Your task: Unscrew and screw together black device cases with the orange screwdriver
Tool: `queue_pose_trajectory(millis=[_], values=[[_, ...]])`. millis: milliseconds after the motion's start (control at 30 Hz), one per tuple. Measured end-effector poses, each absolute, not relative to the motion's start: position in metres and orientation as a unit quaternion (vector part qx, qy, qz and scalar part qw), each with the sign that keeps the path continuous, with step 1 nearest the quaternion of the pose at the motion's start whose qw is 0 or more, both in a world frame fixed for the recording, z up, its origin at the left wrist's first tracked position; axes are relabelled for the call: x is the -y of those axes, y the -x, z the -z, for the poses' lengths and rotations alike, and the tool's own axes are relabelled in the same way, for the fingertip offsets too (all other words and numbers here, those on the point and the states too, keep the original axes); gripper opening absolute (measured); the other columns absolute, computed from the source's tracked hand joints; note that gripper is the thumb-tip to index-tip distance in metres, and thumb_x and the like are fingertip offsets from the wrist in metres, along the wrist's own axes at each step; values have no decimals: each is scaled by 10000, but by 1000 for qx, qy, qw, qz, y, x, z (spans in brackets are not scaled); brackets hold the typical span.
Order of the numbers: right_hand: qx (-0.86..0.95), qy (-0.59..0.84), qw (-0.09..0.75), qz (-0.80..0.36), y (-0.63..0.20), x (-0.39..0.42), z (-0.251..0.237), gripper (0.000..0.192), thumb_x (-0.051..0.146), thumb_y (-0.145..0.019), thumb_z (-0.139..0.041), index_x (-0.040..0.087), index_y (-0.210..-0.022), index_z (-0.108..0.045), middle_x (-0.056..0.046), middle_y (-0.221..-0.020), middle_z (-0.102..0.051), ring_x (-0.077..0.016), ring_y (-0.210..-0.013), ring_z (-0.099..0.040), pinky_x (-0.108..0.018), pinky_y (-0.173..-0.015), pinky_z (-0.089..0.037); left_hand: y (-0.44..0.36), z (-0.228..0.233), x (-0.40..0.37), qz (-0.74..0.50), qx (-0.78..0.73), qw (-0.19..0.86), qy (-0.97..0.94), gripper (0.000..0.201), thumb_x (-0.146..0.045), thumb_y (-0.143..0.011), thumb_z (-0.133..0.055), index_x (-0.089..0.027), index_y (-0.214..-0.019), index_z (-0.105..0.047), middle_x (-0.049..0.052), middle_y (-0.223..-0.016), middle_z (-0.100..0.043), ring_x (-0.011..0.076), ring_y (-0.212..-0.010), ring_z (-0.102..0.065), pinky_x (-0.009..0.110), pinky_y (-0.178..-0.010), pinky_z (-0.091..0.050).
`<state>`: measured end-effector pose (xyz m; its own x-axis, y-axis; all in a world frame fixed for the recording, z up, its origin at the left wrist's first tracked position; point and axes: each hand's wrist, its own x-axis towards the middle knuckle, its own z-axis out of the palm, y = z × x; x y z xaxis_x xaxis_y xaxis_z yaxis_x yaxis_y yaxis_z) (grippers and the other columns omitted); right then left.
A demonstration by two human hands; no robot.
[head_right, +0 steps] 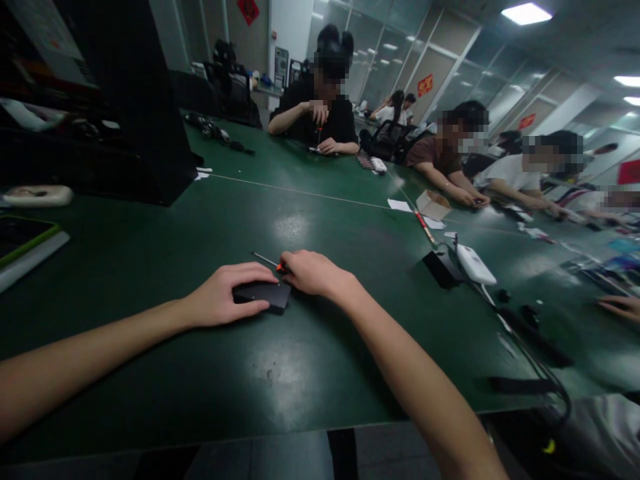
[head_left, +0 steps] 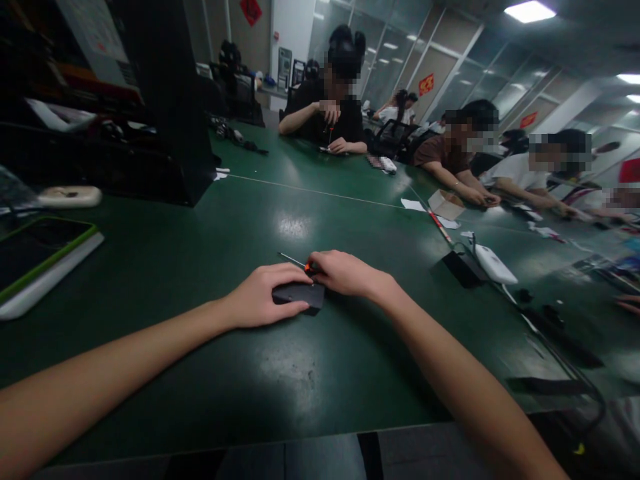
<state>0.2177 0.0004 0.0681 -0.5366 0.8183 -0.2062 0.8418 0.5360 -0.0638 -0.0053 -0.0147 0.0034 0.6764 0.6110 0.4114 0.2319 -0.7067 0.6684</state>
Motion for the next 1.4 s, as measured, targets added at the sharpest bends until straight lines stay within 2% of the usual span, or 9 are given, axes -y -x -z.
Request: queue_pose_trajectory(millis=[133, 267, 400, 533, 700, 967, 1400], values=[[-882, -456, 89, 79, -215, -11, -106, 202, 236, -906, -619, 205, -1047, -761, -68, -955, -779, -194, -822, -700, -273, -664, -435, 5, -1, 15, -298, -261, 287, -872, 396, -419, -924, -691, -215, -1263, -679, 84, -1264, -720, 265, -1163, -670, 396, -1025, -501], [-886, -461, -26, 47, -224, 2, -160, 237, 342, -932, -634, 228, -1091, -768, -5, -902, -762, -149, -764, -681, -244, -654, -435, 5, -1, 16, -283, -276, 288, -872, 407, -433, -933, -684, -212, -1275, -673, 79, -1265, -710, 254, -1144, -670, 364, -1006, -498], [-879, -470, -76, 8, -235, 29, -186, 158, 367, -886, -704, 229, -925, -770, 19, -791, -721, -143, -724, -672, -244, -641, -440, 5, -2, 16, -269, -280, 284, -876, 408, -446, -943, -673, -225, -1286, -666, 66, -1263, -704, 249, -1136, -666, 348, -998, -490], [-891, -449, -65, 23, -234, 41, -186, 149, 356, -851, -753, 211, -885, -750, 28, -759, -693, -145, -727, -670, -253, -676, -452, 5, -2, 16, -262, -281, 282, -879, 399, -439, -949, -665, -219, -1283, -664, 68, -1257, -703, 250, -1132, -665, 341, -993, -488], [-898, -434, -70, 20, -225, 36, -178, 153, 319, -887, -704, 172, -866, -739, 38, -716, -607, -126, -756, -644, -268, -792, -431, 6, -1, 16, -264, -279, 271, -883, 404, -441, -955, -657, -219, -1292, -657, 77, -1269, -696, 253, -1142, -663, 342, -999, -493], [-908, -414, -58, 9, -223, 39, -179, 113, 245, -886, -666, 157, -862, -732, -9, -743, -655, -107, -652, -529, -265, -644, -322, 6, 1, 15, -275, -264, 258, -888, 385, -412, -962, -658, -218, -1294, -647, 74, -1238, -699, 237, -1113, -668, 352, -971, -508], [-905, -423, -49, -10, -221, 38, -177, 106, 232, -886, -650, 168, -867, -732, -33, -786, -694, -144, -715, -576, -275, -664, -343, 6, 2, 13, -276, -255, 260, -889, 403, -409, -967, -658, -205, -1314, -636, 77, -1269, -689, 238, -1146, -659, 354, -990, -506]])
